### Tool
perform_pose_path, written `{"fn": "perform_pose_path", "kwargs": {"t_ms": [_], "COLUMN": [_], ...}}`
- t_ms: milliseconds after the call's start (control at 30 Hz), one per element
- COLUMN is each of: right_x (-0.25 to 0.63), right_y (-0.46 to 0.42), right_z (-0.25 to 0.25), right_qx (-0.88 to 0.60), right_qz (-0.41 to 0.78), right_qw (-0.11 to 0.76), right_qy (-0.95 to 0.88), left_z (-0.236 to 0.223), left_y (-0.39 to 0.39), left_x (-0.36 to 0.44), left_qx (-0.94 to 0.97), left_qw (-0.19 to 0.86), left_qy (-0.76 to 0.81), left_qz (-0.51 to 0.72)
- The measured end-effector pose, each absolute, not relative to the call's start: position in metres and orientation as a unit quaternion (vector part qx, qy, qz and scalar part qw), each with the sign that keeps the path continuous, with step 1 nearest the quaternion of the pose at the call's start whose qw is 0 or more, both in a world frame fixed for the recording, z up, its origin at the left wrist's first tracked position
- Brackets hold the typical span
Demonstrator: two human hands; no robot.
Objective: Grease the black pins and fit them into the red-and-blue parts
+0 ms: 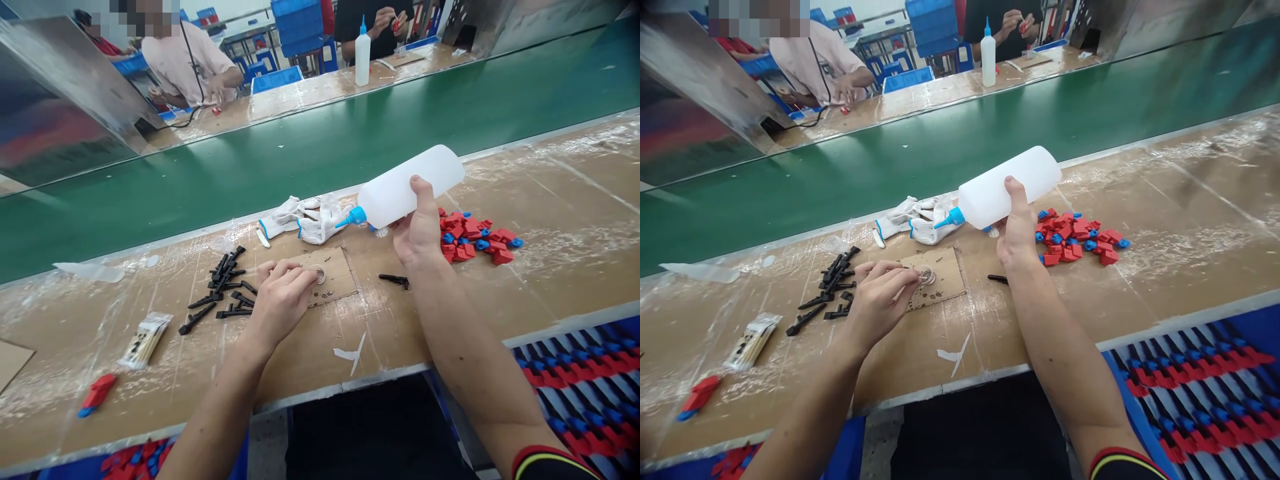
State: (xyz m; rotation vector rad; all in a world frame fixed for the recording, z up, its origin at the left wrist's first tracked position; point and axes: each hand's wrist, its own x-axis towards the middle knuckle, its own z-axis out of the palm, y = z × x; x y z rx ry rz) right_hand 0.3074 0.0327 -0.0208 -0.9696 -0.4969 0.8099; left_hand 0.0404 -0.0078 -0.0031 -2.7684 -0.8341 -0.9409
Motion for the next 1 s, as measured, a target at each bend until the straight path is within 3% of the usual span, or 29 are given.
{"fn": "perform_pose_path", "kwargs": {"t_ms": [300, 500, 633, 767, 1000], "right_x": [0.282, 0.223, 0.187, 0.156, 0.149], "right_y": [0.005, -0.006, -0.004, 0.001, -0.007], "right_z": [0.026, 0.066, 0.083, 0.09, 0.1], "right_qx": [-0.36, -0.297, -0.269, -0.256, -0.303], "right_qz": [0.473, 0.625, 0.686, 0.732, 0.791], "right_qw": [0.795, 0.675, 0.616, 0.576, 0.409], "right_qy": [-0.123, -0.257, -0.278, -0.26, -0.34], "left_z": [0.018, 0.059, 0.063, 0.06, 0.089], "left_y": [-0.02, 0.0, 0.014, 0.011, 0.042], "left_x": [0.001, 0.011, 0.032, 0.038, -0.052], "left_qx": [-0.856, -0.828, -0.735, -0.651, -0.558], "left_qw": [-0.012, -0.129, -0.17, -0.206, -0.157], "left_qy": [-0.356, -0.31, -0.262, -0.289, -0.354], "left_qz": [-0.374, -0.449, -0.602, -0.671, -0.734]}}
